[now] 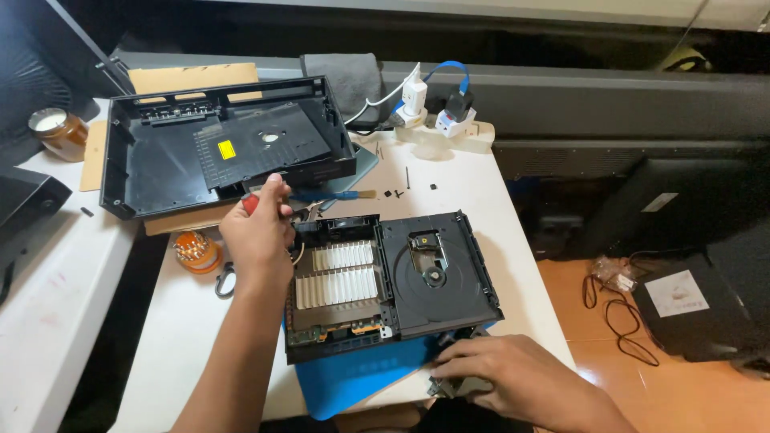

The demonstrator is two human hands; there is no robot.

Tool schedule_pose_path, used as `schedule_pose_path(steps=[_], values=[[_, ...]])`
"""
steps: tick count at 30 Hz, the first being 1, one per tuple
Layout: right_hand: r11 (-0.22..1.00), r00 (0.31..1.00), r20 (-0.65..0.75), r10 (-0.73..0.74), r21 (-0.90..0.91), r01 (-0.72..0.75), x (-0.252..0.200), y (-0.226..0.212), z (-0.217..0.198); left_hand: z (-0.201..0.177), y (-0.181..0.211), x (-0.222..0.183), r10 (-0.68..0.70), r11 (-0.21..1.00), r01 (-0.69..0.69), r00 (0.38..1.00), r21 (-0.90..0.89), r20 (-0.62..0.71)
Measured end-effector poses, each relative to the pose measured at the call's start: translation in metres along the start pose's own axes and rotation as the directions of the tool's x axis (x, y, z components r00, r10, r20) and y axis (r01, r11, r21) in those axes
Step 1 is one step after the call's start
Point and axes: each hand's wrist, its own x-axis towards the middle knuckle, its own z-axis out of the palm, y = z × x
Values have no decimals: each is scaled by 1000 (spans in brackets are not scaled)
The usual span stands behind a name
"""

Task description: Disassembling a game console to access internal components using a screwdriver

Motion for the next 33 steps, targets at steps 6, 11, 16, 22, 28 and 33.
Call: schedule_pose_path(steps=[6,11,16,22,28,33], values=[[964,995,-96,-40,-267,12,12,11,37,-15,-13,-34,188,957,-262,888,124,419],[992,976,-185,-119,-62,109,2,-9,5,-33,-11,-58,118,876,-367,793,313,598],[917,914,-396,-87,326,228,-7,-29,-23,-43,-13,-85,22,875,-378,656,303,755],[620,689,-654,312,690,374,25,-4,8,-38,-19,-122,-173,784,-482,435,391,884],[434,563,-527,636,848,303,58,-12,6,-42,-35,-122,-248,845,-194,683,498,687],[313,586,-452,672,891,328,66,-10,13,-50,-53,-115,-186,920,-136,672,367,717]])
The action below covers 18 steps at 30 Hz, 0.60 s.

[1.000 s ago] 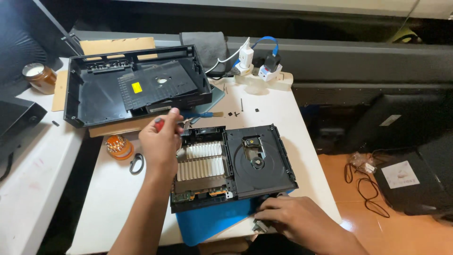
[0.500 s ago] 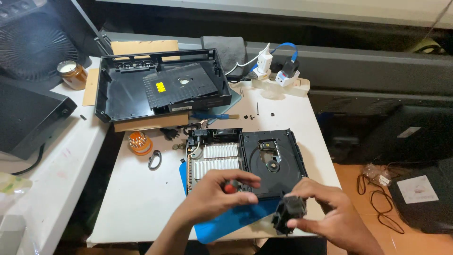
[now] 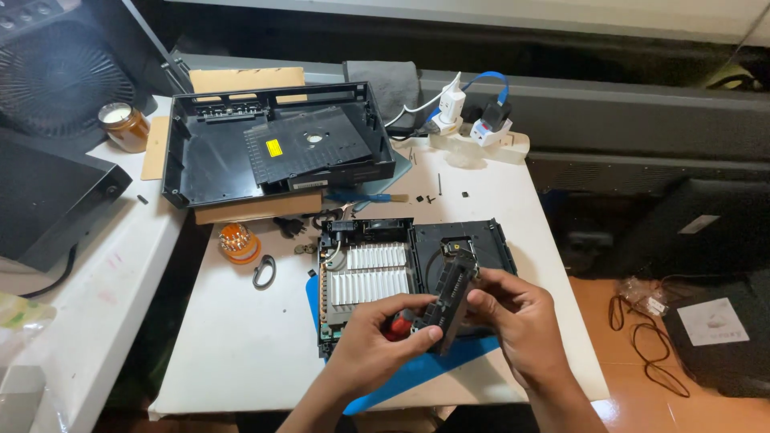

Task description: Disassembling a game console to access internal components using a screwdriver

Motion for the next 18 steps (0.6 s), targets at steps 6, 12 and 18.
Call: schedule_pose_path(steps=[6,12,18], values=[[999,996,-75,38,-2,-38,-6,-9,12,1,10,3,-98,991,101,995,-87,36],[994,997,-11,-75,-79,73,-7,9,0,-14,-2,0,-115,865,178,981,-469,159],[951,983,123,-136,-262,165,-14,-3,8,-35,-7,-14,-139,932,107,988,-346,-68]])
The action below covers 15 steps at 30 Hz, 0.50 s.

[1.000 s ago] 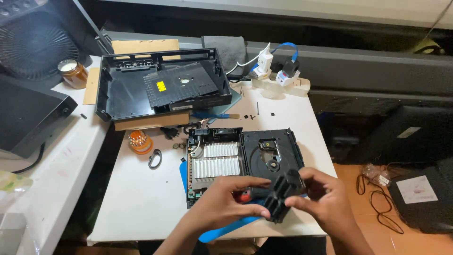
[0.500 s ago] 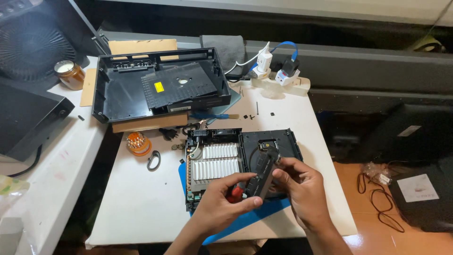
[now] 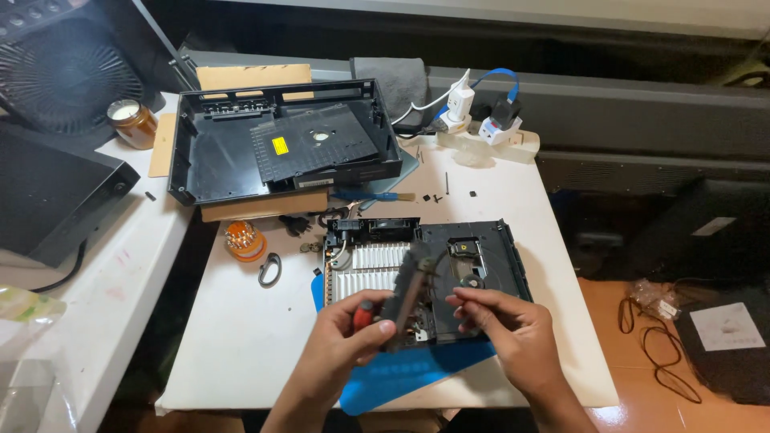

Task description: Disassembling a game console to access internal components using a screwdriver

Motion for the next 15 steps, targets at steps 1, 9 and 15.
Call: schedule_pose_path(steps=[1,9,15], values=[[1000,1000,3,0,2,0,0,-1,-1,-10,2,-4,1,1000,-1,1000,0,-3],[616,850,407,-335,-588,524,11,9,-16,-73,19,-15,258,925,15,710,380,-655],[470,802,519,-296,-651,596,16,16,-18,-73,20,-9,237,829,267,629,492,-741]])
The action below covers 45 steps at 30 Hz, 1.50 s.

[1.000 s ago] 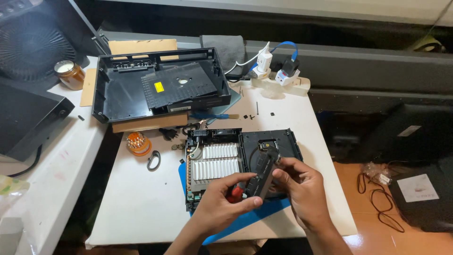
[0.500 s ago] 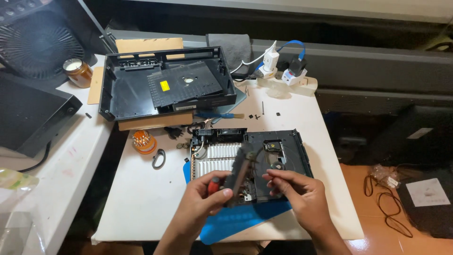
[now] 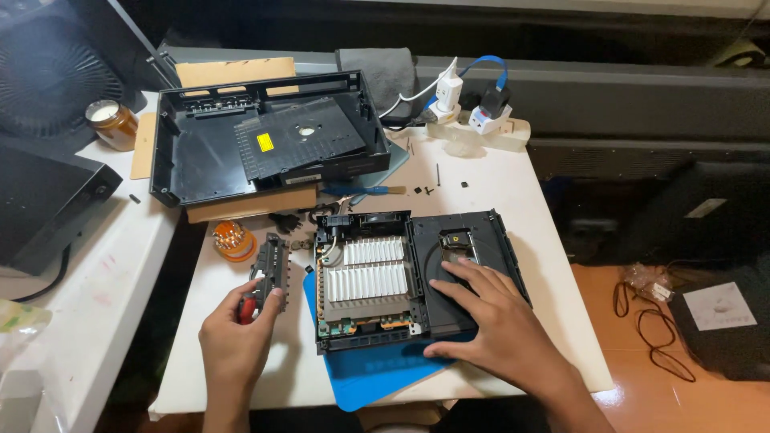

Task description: Disassembling a game console to access internal components using a screwdriver

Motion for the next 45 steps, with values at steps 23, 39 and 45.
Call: schedule_pose_path(steps=[23,39,45], values=[[987,995,92,44,-155,-29,-4,25,-17,50,48,-18,805,583,-813,574,-15,151],[994,994,72,78,76,-83,-6,40,-49,115,82,-18,890,47,-990,-20,-136,455],[893,914,256,316,246,-378,-10,47,-66,117,79,-33,827,52,-981,-63,-187,559]])
